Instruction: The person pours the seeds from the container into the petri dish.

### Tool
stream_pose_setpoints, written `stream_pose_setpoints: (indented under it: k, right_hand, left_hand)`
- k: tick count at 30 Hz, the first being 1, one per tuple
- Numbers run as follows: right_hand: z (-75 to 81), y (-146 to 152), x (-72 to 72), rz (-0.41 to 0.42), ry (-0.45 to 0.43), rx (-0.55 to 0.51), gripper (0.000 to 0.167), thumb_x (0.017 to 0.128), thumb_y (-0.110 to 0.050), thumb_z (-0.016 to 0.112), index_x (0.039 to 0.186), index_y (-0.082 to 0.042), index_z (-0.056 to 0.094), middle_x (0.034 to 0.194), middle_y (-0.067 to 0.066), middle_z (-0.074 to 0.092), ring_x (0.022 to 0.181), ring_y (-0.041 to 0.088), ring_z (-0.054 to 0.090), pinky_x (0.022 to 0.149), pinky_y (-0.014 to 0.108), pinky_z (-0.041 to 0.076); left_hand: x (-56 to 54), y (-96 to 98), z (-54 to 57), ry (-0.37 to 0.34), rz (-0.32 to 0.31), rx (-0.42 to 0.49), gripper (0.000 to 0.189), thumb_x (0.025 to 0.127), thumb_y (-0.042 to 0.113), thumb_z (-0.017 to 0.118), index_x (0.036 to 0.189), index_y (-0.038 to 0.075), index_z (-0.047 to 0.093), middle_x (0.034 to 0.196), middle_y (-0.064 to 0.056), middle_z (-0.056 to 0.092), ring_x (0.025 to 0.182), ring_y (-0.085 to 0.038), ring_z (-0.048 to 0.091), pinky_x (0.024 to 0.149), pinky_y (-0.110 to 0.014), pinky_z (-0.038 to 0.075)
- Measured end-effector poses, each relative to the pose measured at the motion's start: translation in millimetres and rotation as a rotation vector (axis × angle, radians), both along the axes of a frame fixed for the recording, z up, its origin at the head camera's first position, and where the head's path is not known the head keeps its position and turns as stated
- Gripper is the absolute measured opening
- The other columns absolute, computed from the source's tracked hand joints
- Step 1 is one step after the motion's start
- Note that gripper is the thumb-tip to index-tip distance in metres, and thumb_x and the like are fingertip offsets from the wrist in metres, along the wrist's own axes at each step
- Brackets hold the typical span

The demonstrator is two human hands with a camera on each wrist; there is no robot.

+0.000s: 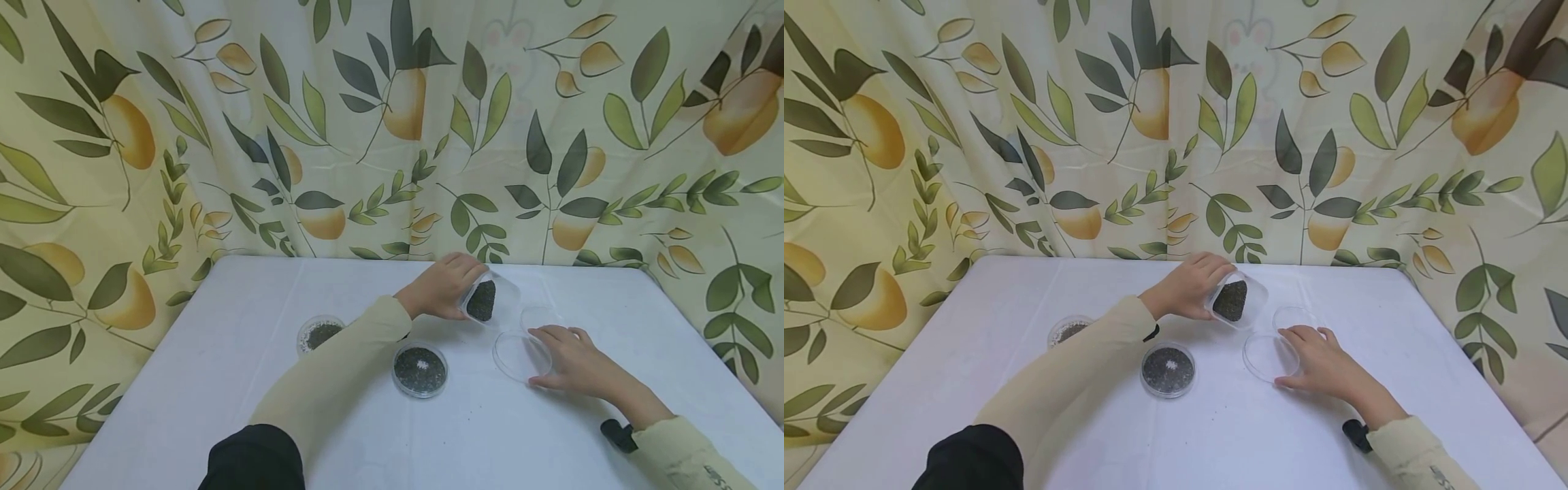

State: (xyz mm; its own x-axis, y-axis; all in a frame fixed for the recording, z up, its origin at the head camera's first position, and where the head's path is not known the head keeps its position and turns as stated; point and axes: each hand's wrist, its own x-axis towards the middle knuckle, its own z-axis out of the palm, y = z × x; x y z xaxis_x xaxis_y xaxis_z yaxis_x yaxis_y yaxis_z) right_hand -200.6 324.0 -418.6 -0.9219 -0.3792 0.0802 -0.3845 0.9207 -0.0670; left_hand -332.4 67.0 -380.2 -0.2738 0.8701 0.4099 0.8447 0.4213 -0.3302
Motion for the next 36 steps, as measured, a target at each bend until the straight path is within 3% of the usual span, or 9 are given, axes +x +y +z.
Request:
stream_pose_setpoints:
  k: [9, 27, 36]
  right_hand:
    - [2.2, -1.2, 2.1, -0.002, -0.002, 0.023, 0.083, 0.064, -0.052, 0.078, 0.122, 0.002, 0.056, 0.12, 0.022, 0.057, 0.114, 0.039, 0.051, 0.094, 0.062, 0.035]
    - [1.1, 0.8, 0.6, -0.018, -0.006, 0.031, 0.079, 0.063, -0.053, 0.078, 0.118, 0.0, 0.06, 0.116, 0.021, 0.058, 0.112, 0.038, 0.052, 0.094, 0.063, 0.034]
    - [0.8, 1.6, 0.6, -0.016, -0.011, 0.02, 0.078, 0.064, -0.053, 0.078, 0.118, 0.001, 0.06, 0.117, 0.023, 0.057, 0.112, 0.039, 0.051, 0.094, 0.063, 0.034]
  left_hand:
    - [5.2, 14.4, -2.6, -0.021, -0.034, -0.037, 0.086, 0.068, 0.062, 0.069, 0.131, 0.008, 0.046, 0.128, -0.002, 0.055, 0.122, -0.017, 0.049, 0.111, -0.03, 0.031]
    - [16.0, 29.2, 1.9, 0.011, -0.049, -0.139, 0.082, 0.072, 0.056, 0.069, 0.136, 0.01, 0.043, 0.133, -0.002, 0.051, 0.127, -0.016, 0.044, 0.115, -0.032, 0.024]
    - [17.0, 34.1, 1.0, 0.053, -0.079, -0.123, 0.079, 0.073, 0.055, 0.068, 0.134, 0.011, 0.044, 0.131, 0.0, 0.052, 0.126, -0.015, 0.045, 0.114, -0.03, 0.026]
